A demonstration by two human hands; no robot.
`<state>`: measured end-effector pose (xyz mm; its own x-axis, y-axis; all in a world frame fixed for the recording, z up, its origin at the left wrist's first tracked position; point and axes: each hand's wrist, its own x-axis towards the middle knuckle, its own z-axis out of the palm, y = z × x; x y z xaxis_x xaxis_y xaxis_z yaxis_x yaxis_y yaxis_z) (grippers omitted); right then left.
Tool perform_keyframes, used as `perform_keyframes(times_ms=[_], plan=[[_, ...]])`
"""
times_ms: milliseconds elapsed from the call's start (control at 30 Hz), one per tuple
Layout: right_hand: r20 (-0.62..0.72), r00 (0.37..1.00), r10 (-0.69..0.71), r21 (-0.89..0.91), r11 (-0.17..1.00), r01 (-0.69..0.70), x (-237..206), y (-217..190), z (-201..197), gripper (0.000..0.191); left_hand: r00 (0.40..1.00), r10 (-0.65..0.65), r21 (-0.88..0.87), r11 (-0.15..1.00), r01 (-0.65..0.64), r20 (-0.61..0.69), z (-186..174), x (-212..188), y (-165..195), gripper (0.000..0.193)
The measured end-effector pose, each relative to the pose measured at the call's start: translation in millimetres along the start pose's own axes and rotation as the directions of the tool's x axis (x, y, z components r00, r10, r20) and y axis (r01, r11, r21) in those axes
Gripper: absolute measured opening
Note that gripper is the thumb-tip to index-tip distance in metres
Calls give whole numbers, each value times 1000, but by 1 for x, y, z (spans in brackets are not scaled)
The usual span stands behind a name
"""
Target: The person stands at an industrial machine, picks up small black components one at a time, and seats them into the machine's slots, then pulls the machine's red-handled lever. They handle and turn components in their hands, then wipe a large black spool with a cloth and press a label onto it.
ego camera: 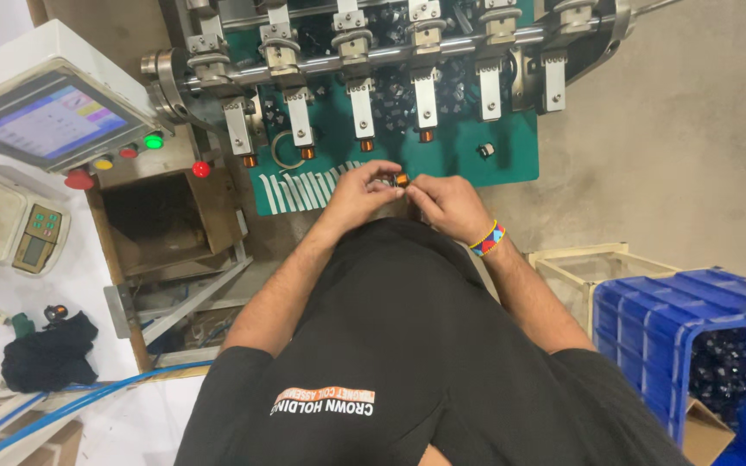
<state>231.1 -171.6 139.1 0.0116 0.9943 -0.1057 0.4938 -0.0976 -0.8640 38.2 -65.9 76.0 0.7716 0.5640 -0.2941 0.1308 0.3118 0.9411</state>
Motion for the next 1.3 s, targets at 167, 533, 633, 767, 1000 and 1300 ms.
perform_keyframes(times_ms=[167, 533, 633, 767, 1000, 1300], plan=[[150, 953, 265, 356, 884, -302, -17, 4, 1, 30, 982, -38, -570, 818, -74, -183, 48, 28, -22, 44], [195, 976, 93, -79, 994, -79, 38, 147, 17, 42, 821, -48, -437, 863, -253, -570, 60, -5, -69, 43], [64, 995, 70, -148, 987, -60, 65, 156, 38, 41, 791, -63, -382, 897, -223, -609, 57, -32, -75, 44], [-31, 999, 24, -172, 985, -29, 101, 142, 63, 25, 754, -45, -227, 964, -140, -655, 51, -50, -75, 46], [-57, 998, 23, -126, 992, -30, 46, 92, 82, 15, 763, 150, 134, 987, -84, -628, 16, -61, -42, 45], [-37, 983, -182, 125, 975, 185, 23, 5, 64, 23, 898, 357, 430, 874, -225, -256, -22, -52, 4, 65]])
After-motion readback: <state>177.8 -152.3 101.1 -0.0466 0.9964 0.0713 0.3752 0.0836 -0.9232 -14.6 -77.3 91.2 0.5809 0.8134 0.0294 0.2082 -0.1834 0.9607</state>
